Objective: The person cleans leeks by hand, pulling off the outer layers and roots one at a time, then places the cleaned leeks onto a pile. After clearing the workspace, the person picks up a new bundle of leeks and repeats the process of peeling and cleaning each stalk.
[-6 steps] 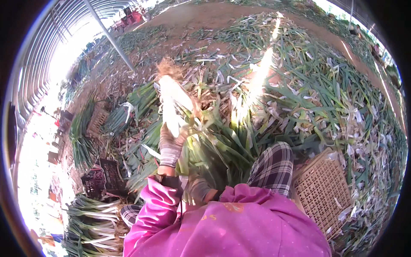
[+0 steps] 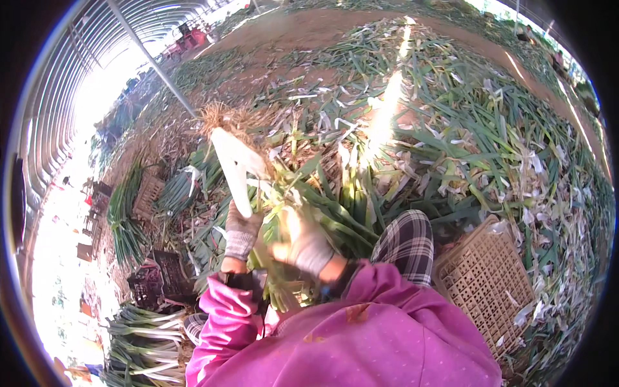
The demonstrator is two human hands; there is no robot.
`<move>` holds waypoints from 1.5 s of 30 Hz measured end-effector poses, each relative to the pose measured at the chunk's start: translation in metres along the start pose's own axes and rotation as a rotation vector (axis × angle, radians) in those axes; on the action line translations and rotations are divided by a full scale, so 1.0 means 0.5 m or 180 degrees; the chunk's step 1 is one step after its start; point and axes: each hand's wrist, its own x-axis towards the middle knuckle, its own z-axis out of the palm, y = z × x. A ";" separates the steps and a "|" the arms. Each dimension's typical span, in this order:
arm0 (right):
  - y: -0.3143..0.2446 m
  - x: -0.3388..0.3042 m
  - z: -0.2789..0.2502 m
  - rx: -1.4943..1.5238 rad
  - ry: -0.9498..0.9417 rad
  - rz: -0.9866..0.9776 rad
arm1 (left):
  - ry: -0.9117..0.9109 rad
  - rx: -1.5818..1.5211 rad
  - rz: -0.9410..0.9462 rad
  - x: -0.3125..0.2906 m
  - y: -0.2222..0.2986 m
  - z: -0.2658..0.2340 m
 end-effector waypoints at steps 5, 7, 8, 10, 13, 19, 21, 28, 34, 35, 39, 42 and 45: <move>0.091 0.191 -0.281 0.1212 0.0444 -0.0352 | -0.1244 0.3409 0.1086 -0.128 0.000 0.152; 0.277 0.240 -0.344 0.1052 -0.0225 -0.0737 | -0.1888 0.3987 0.1324 -0.160 0.003 0.265; 0.043 0.270 -0.244 -0.0150 -0.1510 0.0410 | -0.1335 0.1942 -0.0036 -0.159 0.020 0.065; 0.068 0.231 -0.261 0.1151 -0.0949 -0.0062 | -0.0884 -0.0748 -0.1427 -0.134 -0.004 0.094; 0.181 0.193 -0.339 0.1016 -0.0359 -0.1023 | -0.1491 0.2832 0.0401 -0.087 -0.073 0.100; 0.050 0.081 -0.744 -0.3146 -0.0703 -0.0050 | -0.0998 -0.0486 -0.2212 -0.057 -0.072 0.066; 0.125 -0.026 -1.023 -0.4340 0.0270 0.1294 | -0.0997 0.0767 -0.1351 -0.042 -0.047 0.037; 0.100 -0.181 -1.294 -0.5851 0.1352 0.2425 | -0.0929 0.2262 0.0113 0.028 0.056 0.013; 0.276 0.156 -0.694 -0.1718 0.0749 -0.0154 | -0.0613 0.2279 0.0309 0.003 0.210 0.054; 0.333 0.190 -0.588 -0.3539 0.0830 0.0832 | -0.0583 0.2183 0.0402 -0.001 0.251 0.076; 0.140 0.235 -0.204 -0.1012 -0.0757 0.0388 | -0.0014 0.2457 0.0970 -0.106 0.489 0.000; 0.217 0.270 -0.075 -0.0534 -0.1362 0.0428 | -0.0119 0.2605 0.1070 -0.177 0.741 -0.112; 0.275 0.258 -0.006 -0.1175 -0.1373 0.0548 | 0.0402 0.3317 0.1877 -0.283 0.894 -0.113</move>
